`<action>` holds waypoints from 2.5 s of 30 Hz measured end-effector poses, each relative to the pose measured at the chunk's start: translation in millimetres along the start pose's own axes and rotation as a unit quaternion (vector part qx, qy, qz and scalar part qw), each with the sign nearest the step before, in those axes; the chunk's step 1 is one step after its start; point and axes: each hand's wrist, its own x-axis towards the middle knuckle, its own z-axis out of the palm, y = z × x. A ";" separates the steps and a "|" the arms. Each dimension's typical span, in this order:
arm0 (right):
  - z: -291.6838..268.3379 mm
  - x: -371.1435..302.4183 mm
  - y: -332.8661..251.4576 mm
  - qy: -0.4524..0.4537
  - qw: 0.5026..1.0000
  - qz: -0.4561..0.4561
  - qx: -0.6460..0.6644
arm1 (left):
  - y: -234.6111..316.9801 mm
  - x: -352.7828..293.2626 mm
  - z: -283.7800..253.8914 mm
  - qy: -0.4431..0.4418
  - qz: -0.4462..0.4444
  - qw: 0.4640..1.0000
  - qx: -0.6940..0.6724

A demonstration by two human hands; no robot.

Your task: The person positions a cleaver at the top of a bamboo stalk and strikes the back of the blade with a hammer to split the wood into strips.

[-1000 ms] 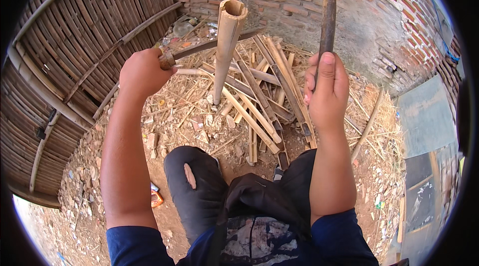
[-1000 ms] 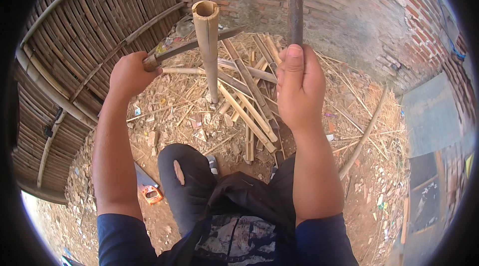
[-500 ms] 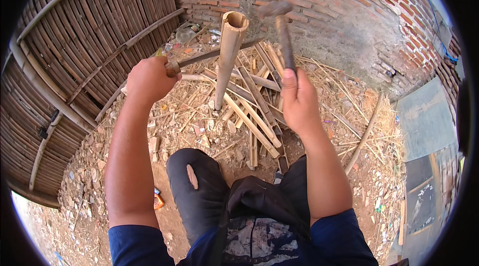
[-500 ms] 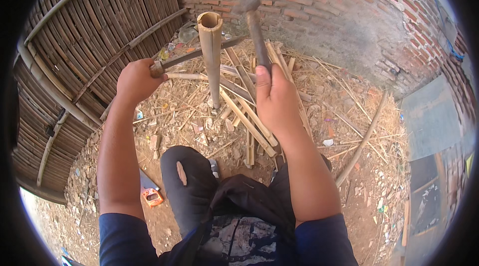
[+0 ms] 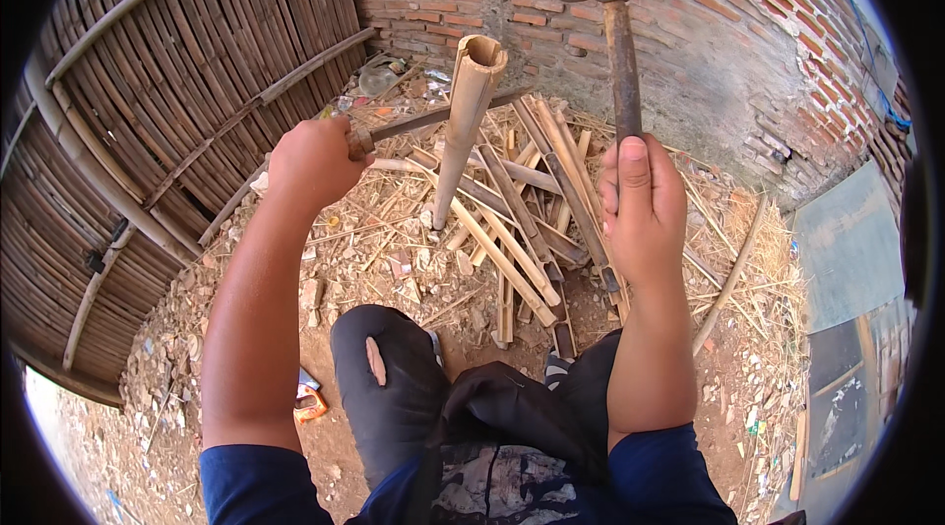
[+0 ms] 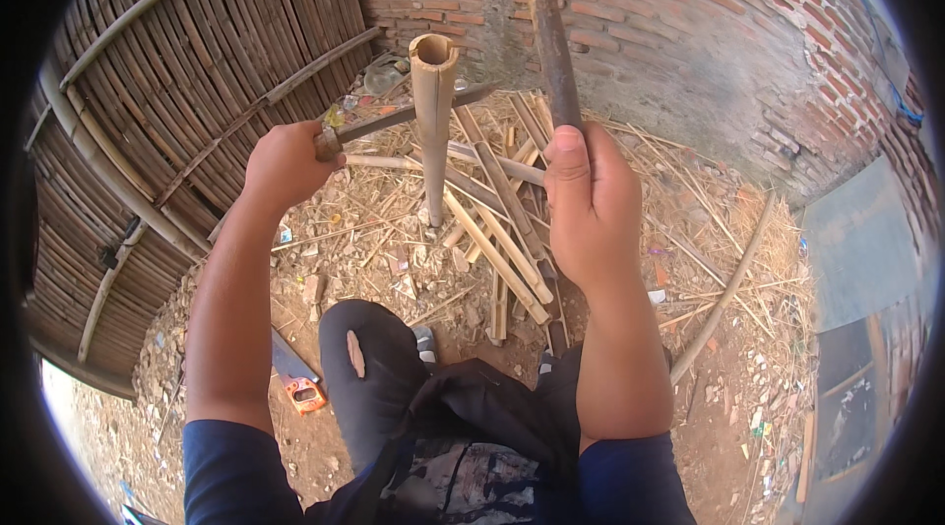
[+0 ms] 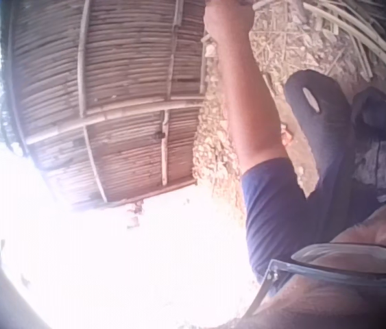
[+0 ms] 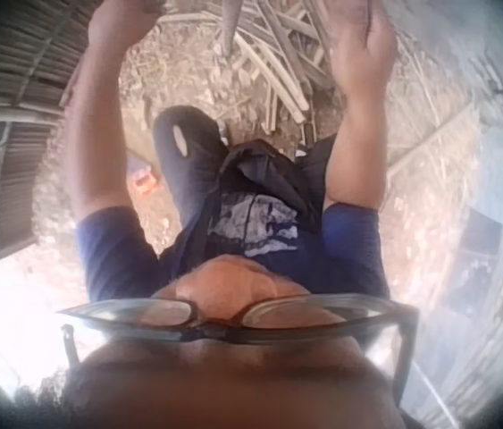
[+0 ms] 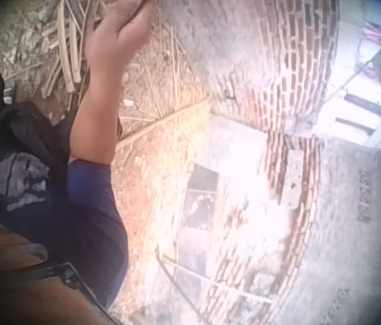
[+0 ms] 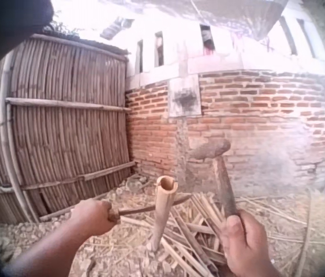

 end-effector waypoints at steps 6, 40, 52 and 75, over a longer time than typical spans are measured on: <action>-5.5 -3.4 10.2 0.012 0.999 -0.005 0.038 | 5.0 -1.3 -5.0 -0.004 -0.032 0.999 0.003; 2.5 3.2 109.9 -0.030 0.973 0.128 -0.191 | 45.4 -11.7 0.9 0.042 -0.019 0.999 0.022; -4.5 1.9 85.3 -0.058 0.957 0.100 -0.266 | 45.7 -15.0 3.1 0.048 -0.002 0.999 0.017; -3.6 -2.2 94.2 -0.010 0.969 0.056 -0.239 | 56.1 -20.7 -3.1 0.018 -0.001 1.000 0.016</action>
